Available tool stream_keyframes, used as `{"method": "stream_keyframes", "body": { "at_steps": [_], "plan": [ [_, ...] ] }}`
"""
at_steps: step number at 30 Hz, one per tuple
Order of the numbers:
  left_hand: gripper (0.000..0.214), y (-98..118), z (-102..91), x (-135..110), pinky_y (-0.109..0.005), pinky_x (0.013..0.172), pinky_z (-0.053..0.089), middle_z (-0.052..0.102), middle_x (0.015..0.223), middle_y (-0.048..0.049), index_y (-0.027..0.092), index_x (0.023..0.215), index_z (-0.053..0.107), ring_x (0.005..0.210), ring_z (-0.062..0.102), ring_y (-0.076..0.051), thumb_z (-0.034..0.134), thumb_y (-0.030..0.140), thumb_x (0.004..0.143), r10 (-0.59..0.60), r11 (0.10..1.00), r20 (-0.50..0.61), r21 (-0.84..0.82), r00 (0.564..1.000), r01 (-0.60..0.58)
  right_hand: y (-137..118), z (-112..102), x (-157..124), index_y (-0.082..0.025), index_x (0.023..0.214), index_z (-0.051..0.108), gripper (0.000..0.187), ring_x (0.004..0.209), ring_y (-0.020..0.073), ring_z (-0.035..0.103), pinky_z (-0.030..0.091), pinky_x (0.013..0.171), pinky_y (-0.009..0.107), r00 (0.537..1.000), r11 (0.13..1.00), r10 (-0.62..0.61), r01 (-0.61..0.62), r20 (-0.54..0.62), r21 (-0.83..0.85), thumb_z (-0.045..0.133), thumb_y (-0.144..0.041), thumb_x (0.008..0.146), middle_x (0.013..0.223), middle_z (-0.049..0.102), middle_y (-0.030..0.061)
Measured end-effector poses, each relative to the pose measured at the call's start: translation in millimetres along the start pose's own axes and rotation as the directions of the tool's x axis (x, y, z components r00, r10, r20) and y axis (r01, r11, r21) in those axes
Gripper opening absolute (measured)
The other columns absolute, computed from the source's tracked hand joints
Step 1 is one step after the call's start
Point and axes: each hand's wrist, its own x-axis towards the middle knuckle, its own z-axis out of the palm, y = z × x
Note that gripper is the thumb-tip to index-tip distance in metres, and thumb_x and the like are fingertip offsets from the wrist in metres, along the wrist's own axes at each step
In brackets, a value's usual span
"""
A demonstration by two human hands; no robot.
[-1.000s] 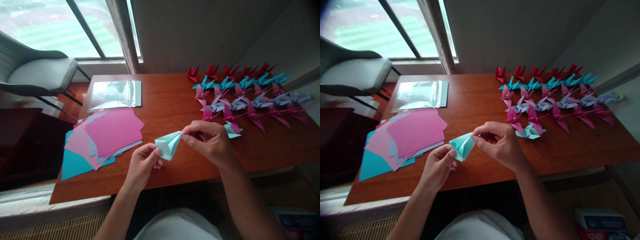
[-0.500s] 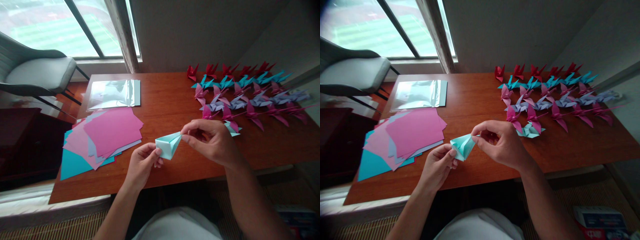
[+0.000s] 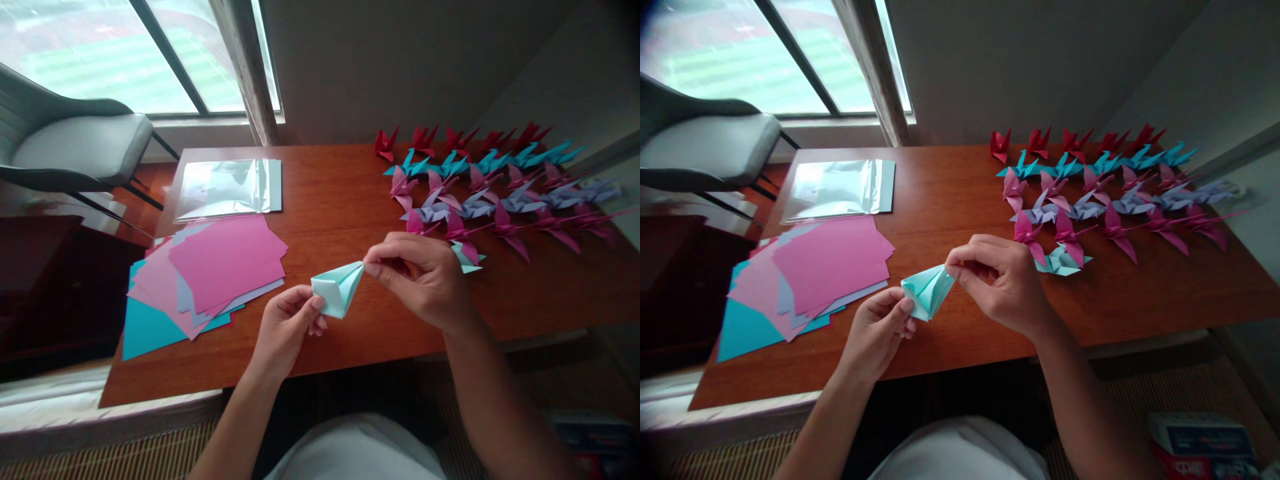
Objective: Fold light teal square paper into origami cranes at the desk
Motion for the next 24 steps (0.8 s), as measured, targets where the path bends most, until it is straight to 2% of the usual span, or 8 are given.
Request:
{"method": "stream_keyframes", "body": {
  "at_steps": [10, 18, 24],
  "plan": [
    [0.038, 0, 0.5, 0, -0.014, 0.045, 0.04, 0.065, 0.054, 0.0007, 0.015, 0.076, 0.069, 0.046, 0.053, -0.006, 0.084, 0.049, 0.072, -0.009, 0.999, -0.022, 0.032, 1.0, 0.009, 1, -1, -1, -0.021, 0.081, 0.069, 0.01, 0.061, 0.0128, 0.051, 0.038, 0.057, 0.03, 1.0, 1.0, 0.022, -0.022, -0.009, -0.005, 0.066, -0.02, 0.09, 0.071, 0.061, -0.0003],
    [0.036, 0, 1.4, -1, -0.014, 0.046, 0.041, 0.065, 0.056, 0.0006, 0.015, 0.076, 0.069, 0.047, 0.054, -0.006, 0.084, 0.048, 0.073, 0.022, 0.999, -0.045, 0.024, 0.999, -0.021, 6, 11, -11, -0.021, 0.092, 0.07, 0.006, 0.065, 0.0137, 0.052, 0.039, 0.055, 0.027, 0.978, 0.969, 0.209, -0.208, 0.004, 0.136, 0.07, -0.025, 0.087, 0.074, 0.061, -0.0002],
    [0.031, -3, -0.7, 0, -0.013, 0.049, 0.044, 0.068, 0.058, 0.0001, 0.015, 0.079, 0.071, 0.049, 0.058, -0.007, 0.083, 0.044, 0.076, 0.046, 0.998, -0.016, 0.054, 0.999, -0.045, 6, 13, -13, -0.02, 0.087, 0.067, 0.003, 0.069, 0.0149, 0.056, 0.041, 0.055, 0.026, 0.969, 0.955, 0.247, -0.246, 0.013, 0.163, 0.069, -0.023, 0.086, 0.077, 0.063, 0.0017]
  ]
}}
